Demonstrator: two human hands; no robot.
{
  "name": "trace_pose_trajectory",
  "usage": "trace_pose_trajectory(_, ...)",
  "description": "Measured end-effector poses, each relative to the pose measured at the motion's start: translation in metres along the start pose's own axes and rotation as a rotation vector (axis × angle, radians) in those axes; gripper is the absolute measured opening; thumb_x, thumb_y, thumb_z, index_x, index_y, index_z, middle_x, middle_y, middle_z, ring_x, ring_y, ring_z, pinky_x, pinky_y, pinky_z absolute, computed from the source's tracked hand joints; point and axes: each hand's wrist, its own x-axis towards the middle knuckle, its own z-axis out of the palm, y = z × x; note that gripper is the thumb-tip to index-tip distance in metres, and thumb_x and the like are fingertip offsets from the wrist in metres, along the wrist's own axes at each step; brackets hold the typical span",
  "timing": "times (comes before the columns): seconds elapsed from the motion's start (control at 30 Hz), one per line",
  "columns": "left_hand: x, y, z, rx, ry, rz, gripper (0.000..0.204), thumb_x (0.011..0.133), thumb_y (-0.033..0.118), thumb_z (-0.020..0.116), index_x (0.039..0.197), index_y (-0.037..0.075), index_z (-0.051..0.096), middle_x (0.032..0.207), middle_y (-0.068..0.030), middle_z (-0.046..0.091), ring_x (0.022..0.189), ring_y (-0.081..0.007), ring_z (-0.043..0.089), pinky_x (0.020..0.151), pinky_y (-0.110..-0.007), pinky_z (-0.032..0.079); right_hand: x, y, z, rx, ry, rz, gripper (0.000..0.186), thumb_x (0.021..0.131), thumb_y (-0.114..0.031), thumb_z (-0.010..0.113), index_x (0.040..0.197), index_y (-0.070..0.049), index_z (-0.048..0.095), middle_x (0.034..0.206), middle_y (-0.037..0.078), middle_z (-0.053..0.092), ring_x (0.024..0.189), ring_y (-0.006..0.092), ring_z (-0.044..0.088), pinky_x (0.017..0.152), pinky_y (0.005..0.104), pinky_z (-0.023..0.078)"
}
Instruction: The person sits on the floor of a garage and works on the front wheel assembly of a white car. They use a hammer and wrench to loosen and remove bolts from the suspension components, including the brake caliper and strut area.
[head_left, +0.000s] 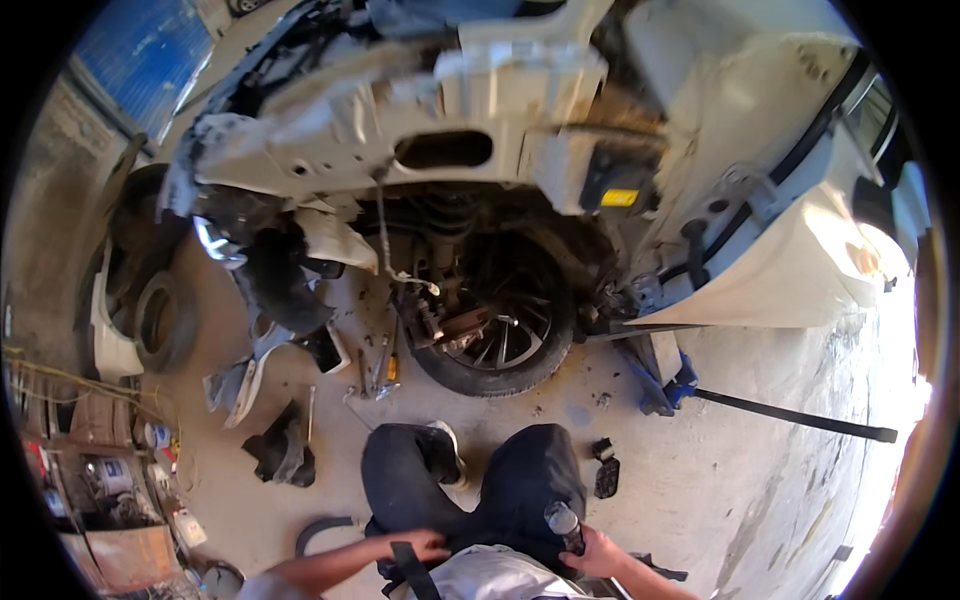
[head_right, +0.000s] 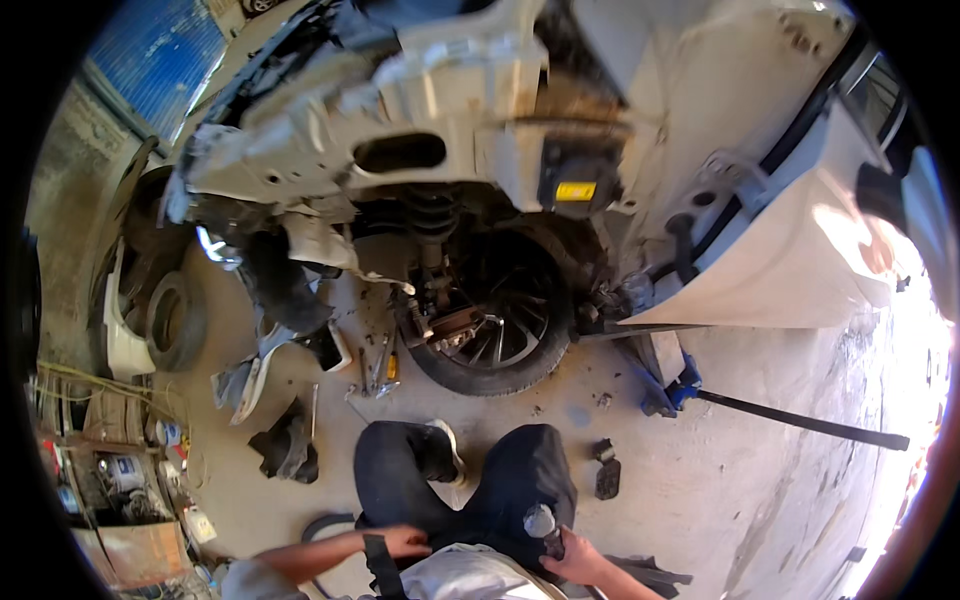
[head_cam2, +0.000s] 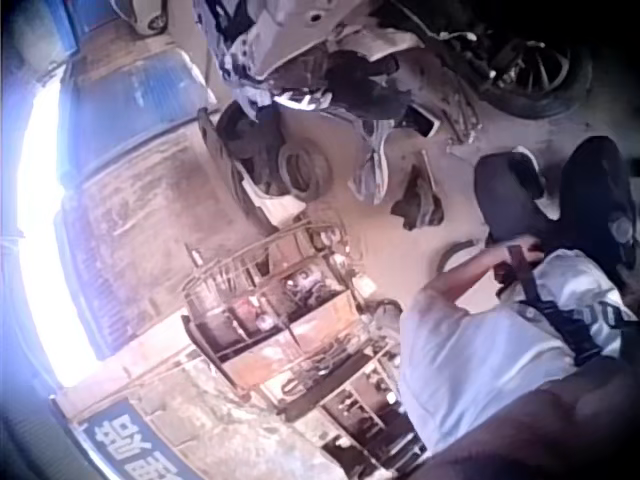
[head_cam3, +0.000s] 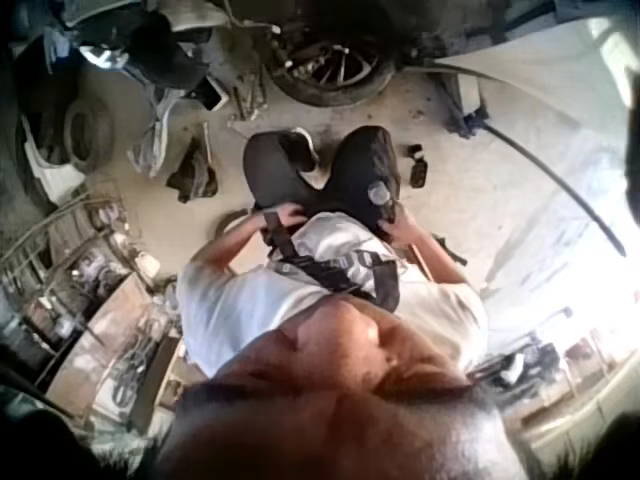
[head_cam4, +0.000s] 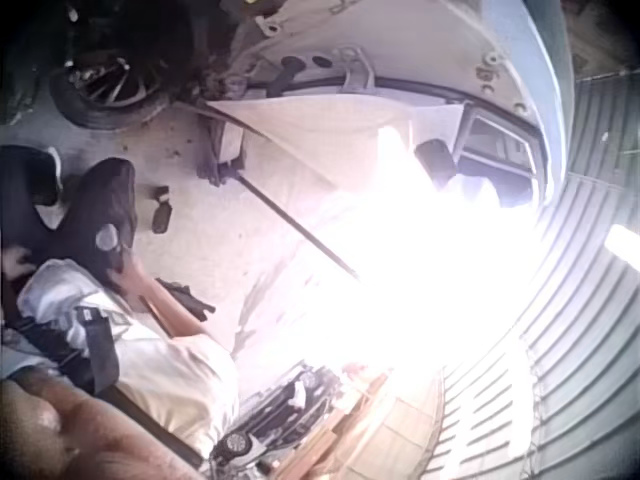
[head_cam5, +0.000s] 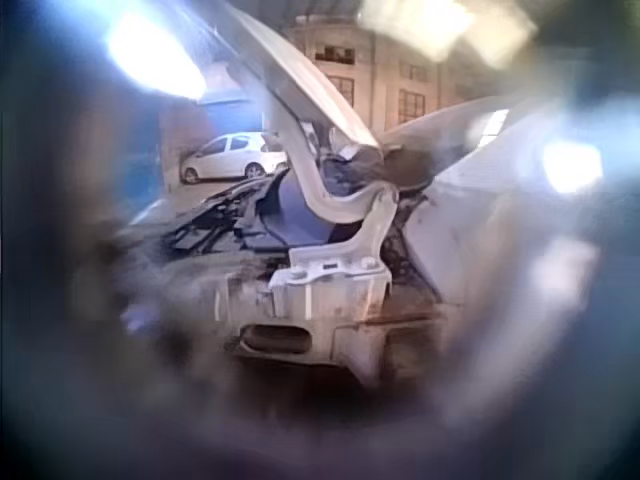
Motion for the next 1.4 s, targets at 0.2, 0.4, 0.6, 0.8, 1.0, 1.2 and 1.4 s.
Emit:
trace_pose_trajectory(0.2, 0.16, 0.047, -0.227, 0.249, 1.032, 0.521, 0.017, 0.092, 0.024, 0.055, 0.094, 0.008, 0.057, 0.078, -0.0144, 0.062, 0.073, -0.0362, 0.062, 0.06, -0.042, 0.048, 0.18, 0.006, -0.024, -0.066, 0.173, -0.237, 0.048, 0.074, -0.03, 0.069, 0.106, 0.002, 0.053, 0.092, 0.024, 0.063, 0.091, 0.0387, 0.062, 0.078, 0.0406, 0.05)
trace_pose_trajectory(0.4, 0.271, 0.063, -0.34, 0.179, 1.389, 0.838, 0.025, 0.093, 0.024, 0.055, 0.092, 0.001, 0.061, 0.075, -0.014, 0.063, 0.067, -0.0255, 0.061, 0.061, -0.032, 0.046, 0.254, -0.018, -0.056, 0.4, 0.146, -0.336, 0.021, 0.09, -0.018, 0.06, 0.099, -0.001, 0.051, 0.065, 0.003, 0.052, 0.054, 0.0105, 0.049, 0.049, 0.0263, 0.041)
trace_pose_trajectory(0.6, 0.302, 0.073, -0.376, -0.068, 0.87, 0.712, 0.036, 0.097, 0.031, 0.049, 0.087, -0.001, 0.063, 0.068, -0.0092, 0.066, 0.067, -0.0144, 0.063, 0.06, -0.029, 0.047, 0.194, -0.109, -0.103, 0.506, 0.325, -0.548, 0.028, 0.097, -0.027, 0.049, 0.098, 0.0, 0.052, 0.061, 0.002, 0.051, 0.048, 0.0085, 0.047, 0.045, 0.0228, 0.038)
trace_pose_trajectory(0.8, 0.332, 0.05, -0.393, 0.181, 0.679, 0.347, 0.031, 0.091, 0.024, 0.048, 0.097, 0.0, 0.066, 0.081, -0.0108, 0.071, 0.077, -0.0191, 0.068, 0.071, -0.031, 0.049, 0.222, -0.141, -0.142, 0.187, 0.463, -0.448, 0.04, 0.097, -0.039, 0.048, 0.091, 0.0, 0.054, 0.057, -0.001, 0.045, 0.046, 0.0072, 0.042, 0.043, 0.0226, 0.035)
trace_pose_trajectory(1.0, 0.36, 0.045, -0.397, 0.47, 0.505, 0.299, 0.028, 0.085, 0.021, 0.049, 0.095, 0.006, 0.07, 0.094, -0.0099, 0.07, 0.092, -0.0238, 0.066, 0.077, -0.036, 0.051, 0.258, -0.156, -0.166, 0.189, 0.433, -0.361, 0.044, 0.097, -0.042, 0.048, 0.084, 0.0, 0.053, 0.055, -0.002, 0.04, 0.045, 0.0063, 0.038, 0.041, 0.0236, 0.032)
trace_pose_trajectory(1.2, 0.347, 0.055, -0.379, 0.471, 0.557, 0.204, 0.032, 0.087, 0.021, 0.048, 0.111, 0.008, 0.064, 0.098, -0.0062, 0.07, 0.09, -0.02, 0.065, 0.081, -0.034, 0.047, 0.28, -0.147, -0.168, 0.143, 0.368, -0.163, 0.048, 0.097, -0.045, 0.047, 0.075, -0.002, 0.049, 0.054, -0.001, 0.039, 0.045, 0.0093, 0.038, 0.041, 0.0254, 0.033)
trace_pose_trajectory(1.4, 0.332, 0.04, -0.4, 0.431, 0.542, 0.146, 0.035, 0.086, 0.019, 0.046, 0.116, 0.011, 0.063, 0.105, -0.0043, 0.069, 0.098, -0.0188, 0.064, 0.084, -0.033, 0.047, 0.242, -0.201, -0.173, 0.137, 0.57, -0.356, 0.049, 0.097, -0.046, 0.045, 0.075, -0.002, 0.047, 0.054, -0.002, 0.041, 0.044, 0.0072, 0.037, 0.04, 0.0238, 0.032)
